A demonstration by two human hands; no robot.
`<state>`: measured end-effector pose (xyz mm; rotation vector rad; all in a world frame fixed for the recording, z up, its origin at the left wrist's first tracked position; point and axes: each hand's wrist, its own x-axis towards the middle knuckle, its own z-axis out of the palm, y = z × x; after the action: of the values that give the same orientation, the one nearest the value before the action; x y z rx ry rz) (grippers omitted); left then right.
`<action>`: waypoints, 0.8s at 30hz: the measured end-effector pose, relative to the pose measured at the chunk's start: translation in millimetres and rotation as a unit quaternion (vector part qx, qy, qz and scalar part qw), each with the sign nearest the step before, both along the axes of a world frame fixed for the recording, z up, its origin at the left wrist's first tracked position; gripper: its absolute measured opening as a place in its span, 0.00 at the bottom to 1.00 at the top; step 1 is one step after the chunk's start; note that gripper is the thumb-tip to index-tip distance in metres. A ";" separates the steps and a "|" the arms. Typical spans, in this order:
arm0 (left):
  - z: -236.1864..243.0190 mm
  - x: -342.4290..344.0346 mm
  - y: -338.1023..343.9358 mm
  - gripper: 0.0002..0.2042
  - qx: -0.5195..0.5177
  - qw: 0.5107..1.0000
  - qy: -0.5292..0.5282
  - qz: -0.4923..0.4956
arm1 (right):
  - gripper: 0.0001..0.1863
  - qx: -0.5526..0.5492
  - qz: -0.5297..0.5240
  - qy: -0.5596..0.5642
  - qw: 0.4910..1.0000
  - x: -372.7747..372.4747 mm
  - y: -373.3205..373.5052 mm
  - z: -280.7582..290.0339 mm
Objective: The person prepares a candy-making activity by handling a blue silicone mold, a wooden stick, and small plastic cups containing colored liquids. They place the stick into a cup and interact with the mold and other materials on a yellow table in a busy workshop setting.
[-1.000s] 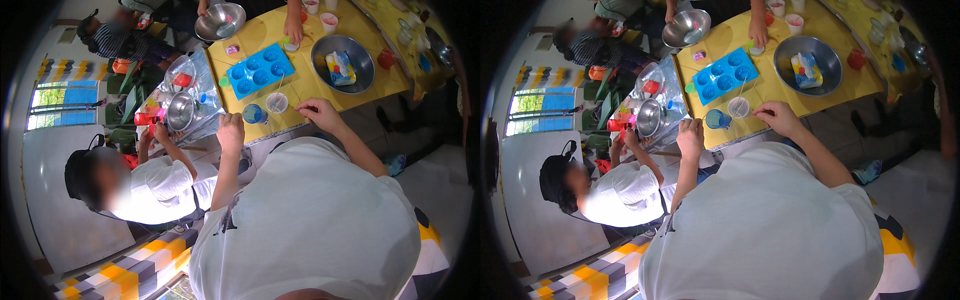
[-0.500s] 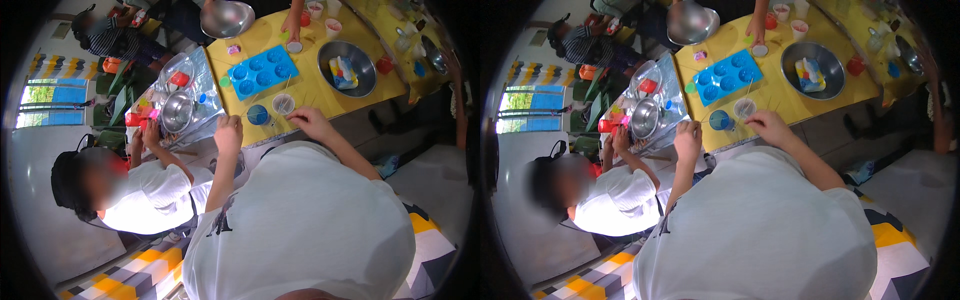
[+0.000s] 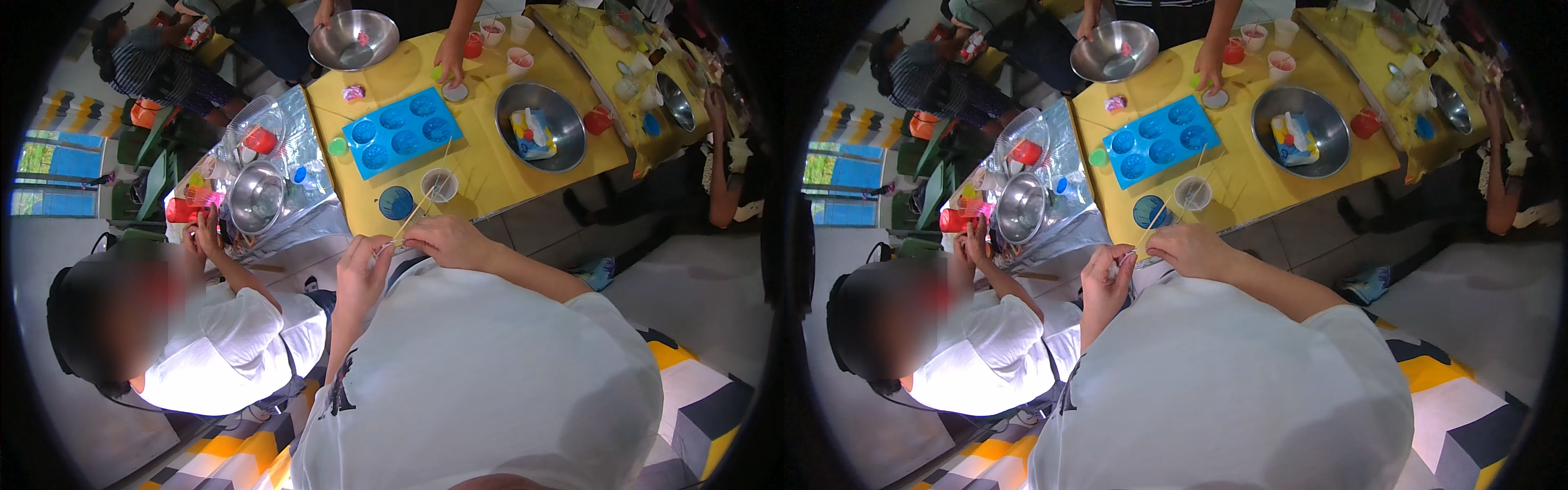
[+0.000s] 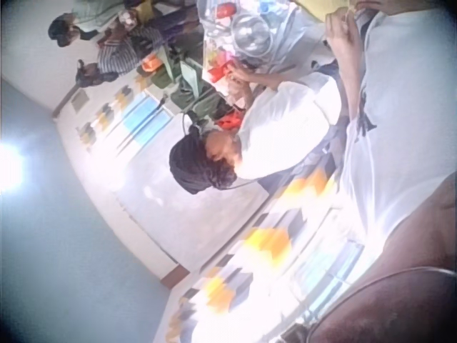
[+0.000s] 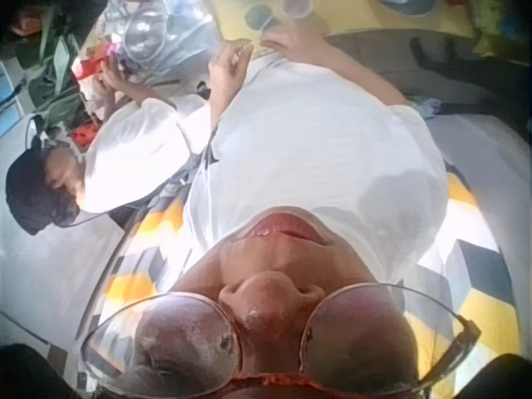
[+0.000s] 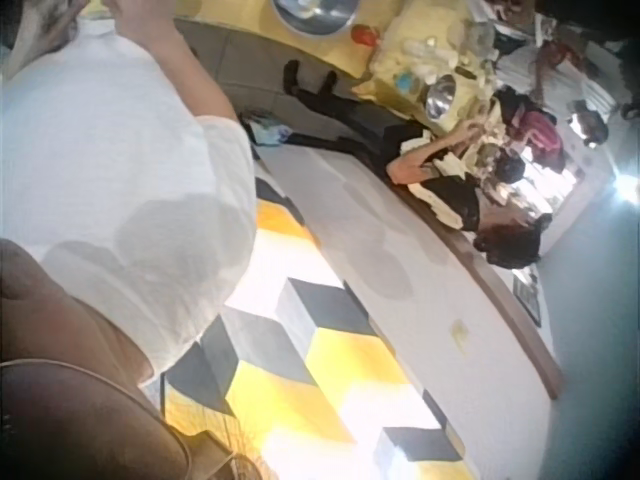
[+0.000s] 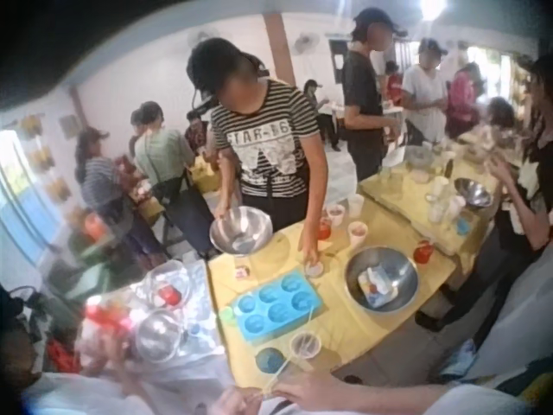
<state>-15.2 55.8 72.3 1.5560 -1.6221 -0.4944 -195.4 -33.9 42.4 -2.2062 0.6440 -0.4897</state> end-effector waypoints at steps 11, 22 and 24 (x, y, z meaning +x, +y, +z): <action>-14.2 8.7 4.4 0.07 0.065 0.994 0.009 -0.091 | 0.06 -0.022 -0.090 0.065 0.994 -70.3 -16.7 55.1; -31.7 15.0 -8.1 0.02 0.083 0.996 0.026 -0.001 | 0.05 0.068 -0.336 -0.059 0.938 -163.8 -57.3 61.5; -39.8 17.4 -11.1 0.03 0.080 0.994 0.052 0.055 | 0.06 0.058 -0.389 -0.100 0.914 -173.3 -64.7 53.0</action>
<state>2.2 44.6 32.5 1.6978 -1.4376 -0.6479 -368.7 -98.6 95.4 -1.6852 1.3970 -1.0281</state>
